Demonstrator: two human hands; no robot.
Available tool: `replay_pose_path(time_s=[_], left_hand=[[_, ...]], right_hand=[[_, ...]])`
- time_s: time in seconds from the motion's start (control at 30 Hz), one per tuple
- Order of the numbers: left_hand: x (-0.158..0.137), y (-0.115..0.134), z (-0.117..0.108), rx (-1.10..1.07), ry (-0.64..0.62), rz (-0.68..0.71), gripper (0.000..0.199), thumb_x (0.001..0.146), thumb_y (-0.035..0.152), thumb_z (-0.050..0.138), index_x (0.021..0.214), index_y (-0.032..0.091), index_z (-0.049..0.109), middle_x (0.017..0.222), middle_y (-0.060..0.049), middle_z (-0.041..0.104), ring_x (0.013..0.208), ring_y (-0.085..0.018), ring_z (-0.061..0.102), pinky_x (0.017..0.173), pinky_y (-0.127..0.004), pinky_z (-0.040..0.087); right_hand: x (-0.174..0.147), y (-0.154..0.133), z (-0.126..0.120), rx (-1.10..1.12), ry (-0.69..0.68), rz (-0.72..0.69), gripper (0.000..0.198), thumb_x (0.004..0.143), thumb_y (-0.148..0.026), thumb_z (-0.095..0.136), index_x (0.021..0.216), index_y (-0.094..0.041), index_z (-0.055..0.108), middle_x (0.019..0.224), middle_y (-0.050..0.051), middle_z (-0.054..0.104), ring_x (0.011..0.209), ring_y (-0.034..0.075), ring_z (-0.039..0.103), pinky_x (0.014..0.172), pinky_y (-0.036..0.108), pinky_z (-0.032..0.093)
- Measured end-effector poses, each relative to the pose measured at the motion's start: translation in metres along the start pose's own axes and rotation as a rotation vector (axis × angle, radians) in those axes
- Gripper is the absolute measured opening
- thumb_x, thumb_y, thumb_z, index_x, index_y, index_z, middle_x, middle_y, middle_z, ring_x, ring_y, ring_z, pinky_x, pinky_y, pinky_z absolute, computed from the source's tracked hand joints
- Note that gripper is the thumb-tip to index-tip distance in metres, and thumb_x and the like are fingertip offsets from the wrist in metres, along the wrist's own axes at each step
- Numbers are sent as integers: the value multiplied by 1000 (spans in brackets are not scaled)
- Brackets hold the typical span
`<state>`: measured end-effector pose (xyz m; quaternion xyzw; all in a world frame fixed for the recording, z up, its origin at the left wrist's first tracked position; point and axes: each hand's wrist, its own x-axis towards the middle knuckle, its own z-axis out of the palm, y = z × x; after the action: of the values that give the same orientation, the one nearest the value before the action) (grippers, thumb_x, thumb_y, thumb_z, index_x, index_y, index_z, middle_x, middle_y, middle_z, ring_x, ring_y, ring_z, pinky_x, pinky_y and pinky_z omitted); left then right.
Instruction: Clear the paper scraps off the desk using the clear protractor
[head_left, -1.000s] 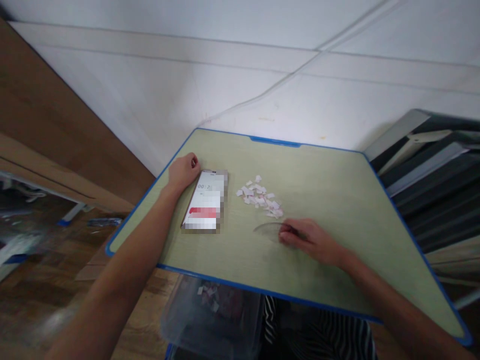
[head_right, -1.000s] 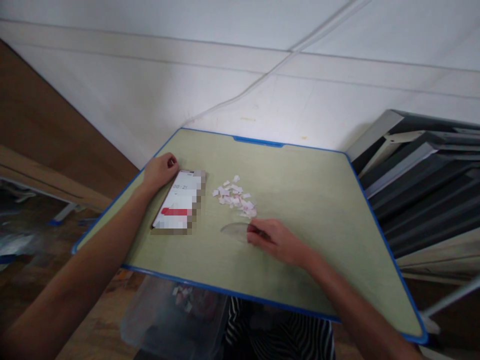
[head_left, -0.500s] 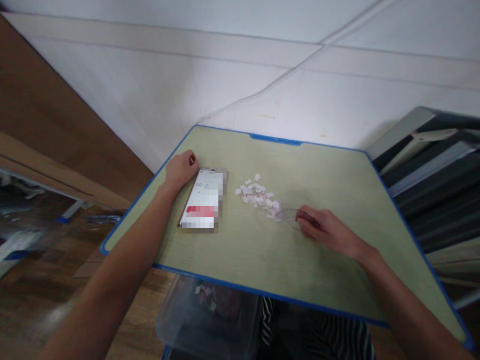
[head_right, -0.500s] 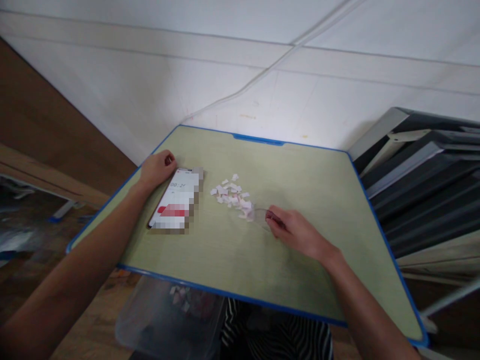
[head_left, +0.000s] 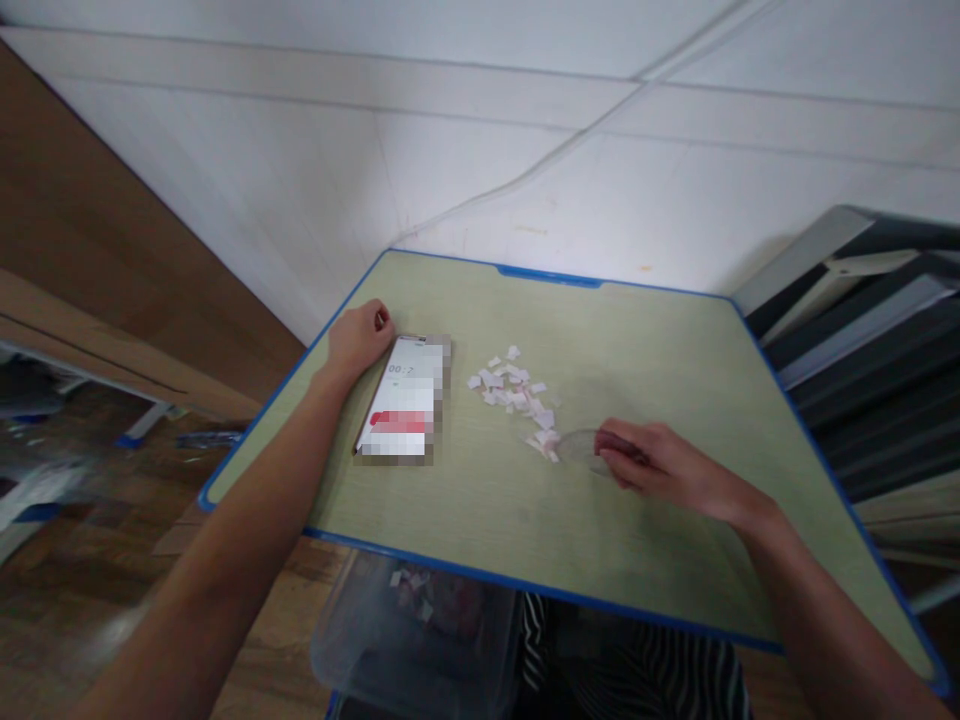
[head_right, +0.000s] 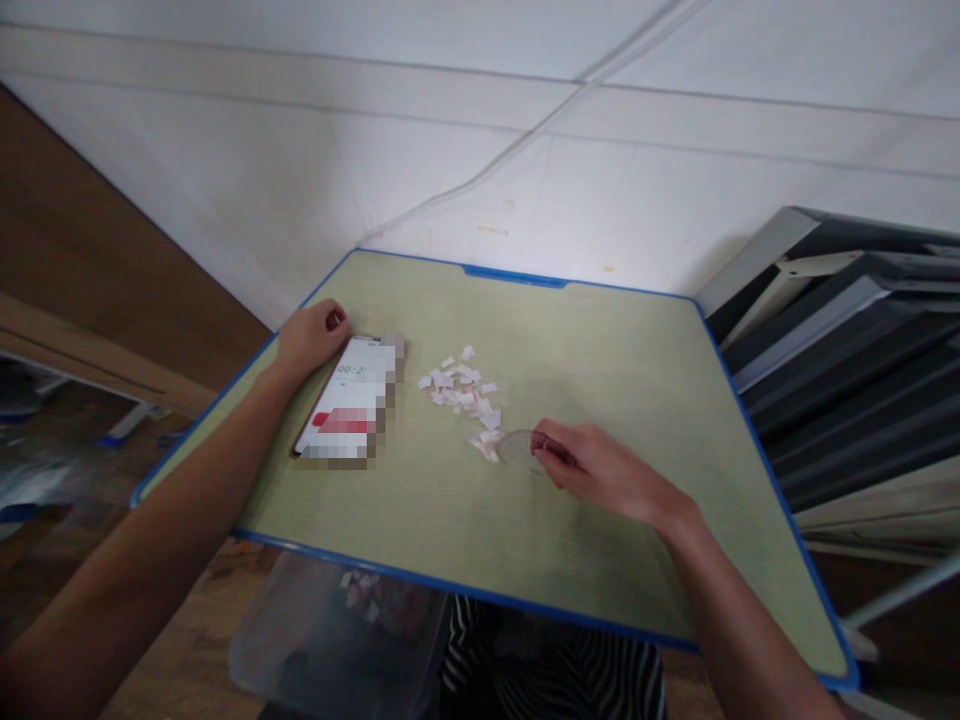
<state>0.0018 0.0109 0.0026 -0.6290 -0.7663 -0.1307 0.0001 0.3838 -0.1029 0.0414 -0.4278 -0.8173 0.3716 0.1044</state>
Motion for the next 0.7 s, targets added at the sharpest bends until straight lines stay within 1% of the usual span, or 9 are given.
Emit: replay_pose_path(time_s=[0.07,0.2,0.3,0.37,0.47,0.6,0.7], left_hand=[[0,0,0,0,5,1,22,82,29,44,93,20,62,89,-9,69,83,-23,61,66,-31,41],[1,-1,1,-4,2,0,23,81,28,44,94,20,62,89,-9,69,83,-23,61,66,-31,41],[1,-2,1,-8,8,6,23,81,29,44,93,20,62,88,-9,69,82,-23,60,66,-31,40],[1,-2,1,-7,11,11,23,81,29,44,92,20,62,88,-9,69,82,-23,60,66,-31,40],[0,-2,1,-4,13,17,23,81,28,44,92,20,62,87,-9,69,82,-23,60,65,-31,40],[0,-1,0,-2,10,12,23,81,28,44,92,20,62,87,-9,69,81,-22,60,65,-30,40],[0,0,0,1,10,9,23,81,27,44,92,20,62,88,-9,69,82,-22,60,66,-30,41]], right_hand=[[0,-1,1,0,-35,-5,20,92,-31,44,75,-21,48,58,-3,50,50,12,46,49,24,33],[0,-3,3,-18,8,-49,19,93,-30,41,77,-21,48,58,-3,49,50,12,45,50,24,33],[-1,-5,4,-66,-46,-49,22,92,-30,42,73,-21,47,57,-4,46,50,11,43,49,23,30],[-2,-6,4,-56,-73,-44,23,92,-30,43,72,-21,46,56,-4,45,50,12,43,48,23,30],[-3,-7,3,-9,-53,-36,20,92,-30,43,74,-21,47,57,-3,46,51,12,43,49,23,30],[-3,-7,4,-30,-110,-31,19,92,-31,44,76,-21,49,58,-3,47,52,12,43,49,23,30],[-3,-11,7,-19,-102,-52,20,93,-32,41,78,-20,49,59,-3,47,52,12,44,50,24,31]])
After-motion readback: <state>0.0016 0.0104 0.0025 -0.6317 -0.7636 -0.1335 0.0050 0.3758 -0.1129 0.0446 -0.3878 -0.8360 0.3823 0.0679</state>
